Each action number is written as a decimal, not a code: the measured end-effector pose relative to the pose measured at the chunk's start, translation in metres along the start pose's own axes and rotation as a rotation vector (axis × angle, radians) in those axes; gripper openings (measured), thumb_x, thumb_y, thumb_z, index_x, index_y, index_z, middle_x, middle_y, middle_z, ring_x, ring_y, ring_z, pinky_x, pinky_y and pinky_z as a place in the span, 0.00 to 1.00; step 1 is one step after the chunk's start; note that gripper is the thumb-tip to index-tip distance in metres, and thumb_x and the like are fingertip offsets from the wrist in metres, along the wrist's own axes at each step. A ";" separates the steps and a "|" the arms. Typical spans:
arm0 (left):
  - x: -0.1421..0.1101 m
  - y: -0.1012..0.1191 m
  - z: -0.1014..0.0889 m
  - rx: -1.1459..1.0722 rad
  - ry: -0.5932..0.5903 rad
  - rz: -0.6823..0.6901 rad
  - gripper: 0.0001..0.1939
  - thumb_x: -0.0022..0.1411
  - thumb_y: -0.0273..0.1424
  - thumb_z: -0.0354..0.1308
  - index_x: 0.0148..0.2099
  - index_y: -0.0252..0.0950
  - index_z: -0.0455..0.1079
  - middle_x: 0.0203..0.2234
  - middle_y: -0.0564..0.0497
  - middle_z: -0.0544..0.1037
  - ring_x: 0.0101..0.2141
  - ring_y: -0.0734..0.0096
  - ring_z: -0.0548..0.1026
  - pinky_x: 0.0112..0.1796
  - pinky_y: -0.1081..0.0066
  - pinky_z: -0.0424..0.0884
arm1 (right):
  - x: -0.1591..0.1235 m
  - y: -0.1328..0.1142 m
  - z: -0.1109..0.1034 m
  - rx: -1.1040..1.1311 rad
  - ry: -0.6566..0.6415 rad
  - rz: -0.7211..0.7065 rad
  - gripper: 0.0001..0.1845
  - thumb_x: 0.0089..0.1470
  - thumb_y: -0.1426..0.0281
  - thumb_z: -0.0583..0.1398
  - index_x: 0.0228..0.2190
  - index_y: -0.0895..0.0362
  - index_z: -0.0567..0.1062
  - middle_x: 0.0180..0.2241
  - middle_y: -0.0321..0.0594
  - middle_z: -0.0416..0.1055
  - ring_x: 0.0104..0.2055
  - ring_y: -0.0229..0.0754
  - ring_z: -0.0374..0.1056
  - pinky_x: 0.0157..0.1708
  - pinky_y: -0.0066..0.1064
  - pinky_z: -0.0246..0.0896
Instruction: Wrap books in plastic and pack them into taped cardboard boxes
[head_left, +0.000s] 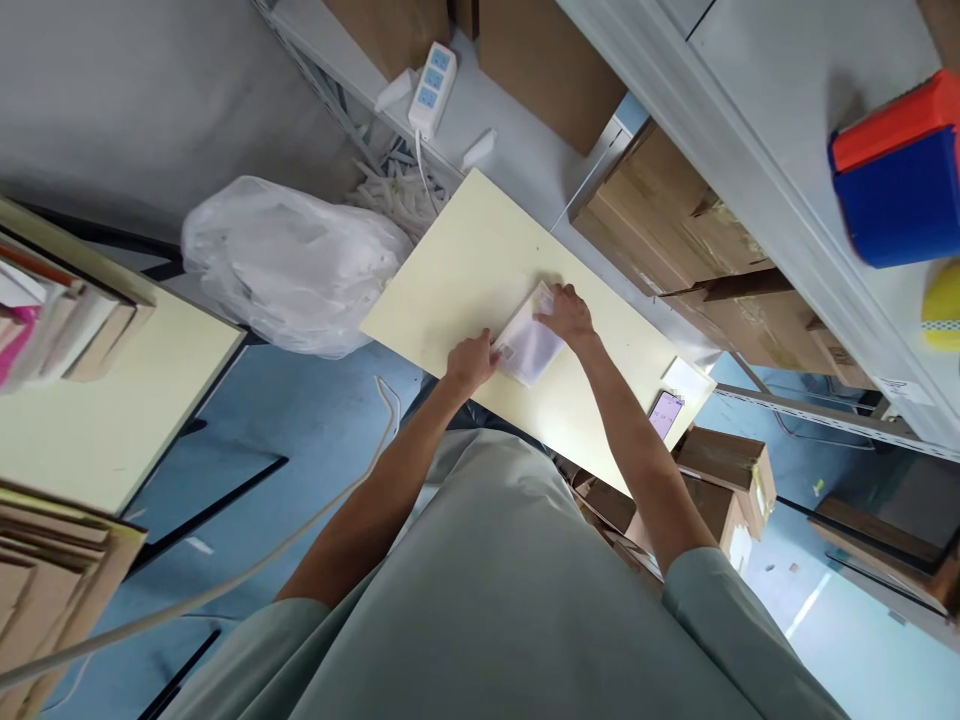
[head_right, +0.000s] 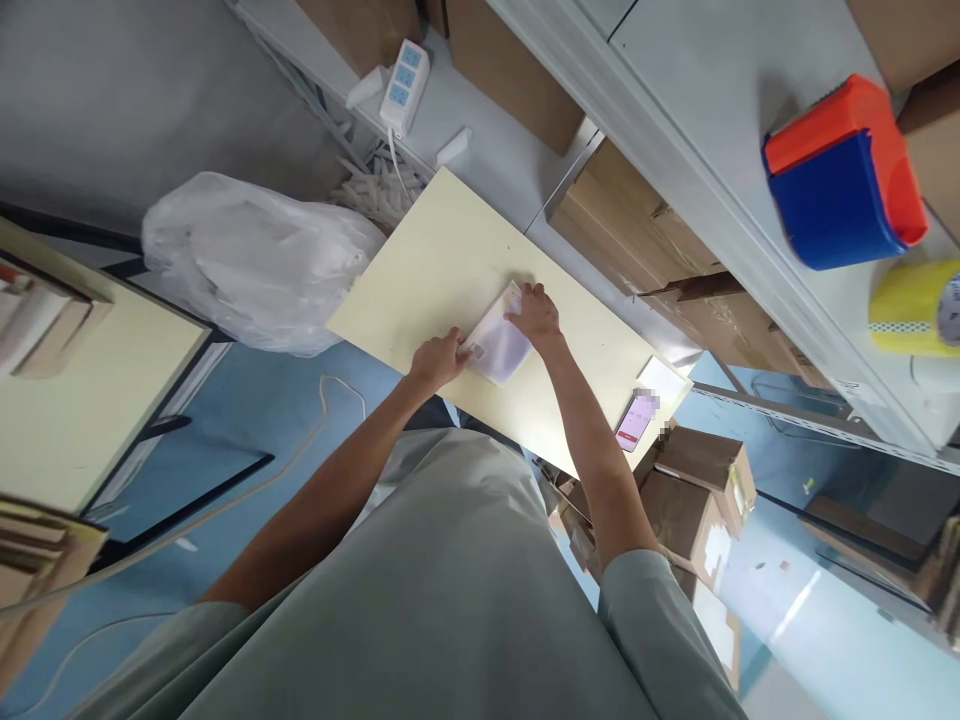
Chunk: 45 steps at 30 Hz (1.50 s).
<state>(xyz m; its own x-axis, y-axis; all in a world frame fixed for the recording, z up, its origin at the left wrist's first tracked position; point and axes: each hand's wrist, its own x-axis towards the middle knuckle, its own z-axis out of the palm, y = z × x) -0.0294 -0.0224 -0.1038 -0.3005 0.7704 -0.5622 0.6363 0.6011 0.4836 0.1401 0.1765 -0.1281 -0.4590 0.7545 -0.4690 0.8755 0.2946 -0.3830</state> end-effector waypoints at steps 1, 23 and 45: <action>0.004 0.002 -0.004 0.044 0.002 0.004 0.15 0.66 0.38 0.72 0.50 0.38 0.76 0.38 0.39 0.85 0.46 0.41 0.85 0.51 0.53 0.77 | -0.007 -0.001 0.001 0.000 0.022 0.002 0.35 0.57 0.62 0.75 0.60 0.59 0.73 0.61 0.61 0.71 0.65 0.68 0.72 0.68 0.60 0.67; 0.030 0.030 0.018 0.132 0.129 0.552 0.28 0.66 0.18 0.53 0.65 0.35 0.77 0.64 0.38 0.74 0.66 0.51 0.71 0.68 0.56 0.72 | -0.193 0.030 0.084 1.334 0.347 0.426 0.37 0.56 0.43 0.70 0.57 0.52 0.75 0.56 0.51 0.79 0.55 0.54 0.79 0.58 0.51 0.77; -0.029 0.051 -0.022 -0.421 0.215 0.477 0.14 0.76 0.40 0.60 0.56 0.39 0.80 0.48 0.46 0.87 0.43 0.66 0.85 0.42 0.70 0.82 | -0.181 -0.047 0.029 1.006 0.218 0.100 0.17 0.63 0.54 0.67 0.46 0.51 0.77 0.42 0.39 0.83 0.39 0.42 0.79 0.40 0.33 0.75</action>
<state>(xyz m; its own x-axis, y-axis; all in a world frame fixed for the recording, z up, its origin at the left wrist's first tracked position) -0.0038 -0.0100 -0.0483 -0.2174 0.9713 -0.0966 0.4166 0.1818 0.8907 0.1771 0.0094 -0.0482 -0.2664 0.8679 -0.4193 0.3309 -0.3262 -0.8855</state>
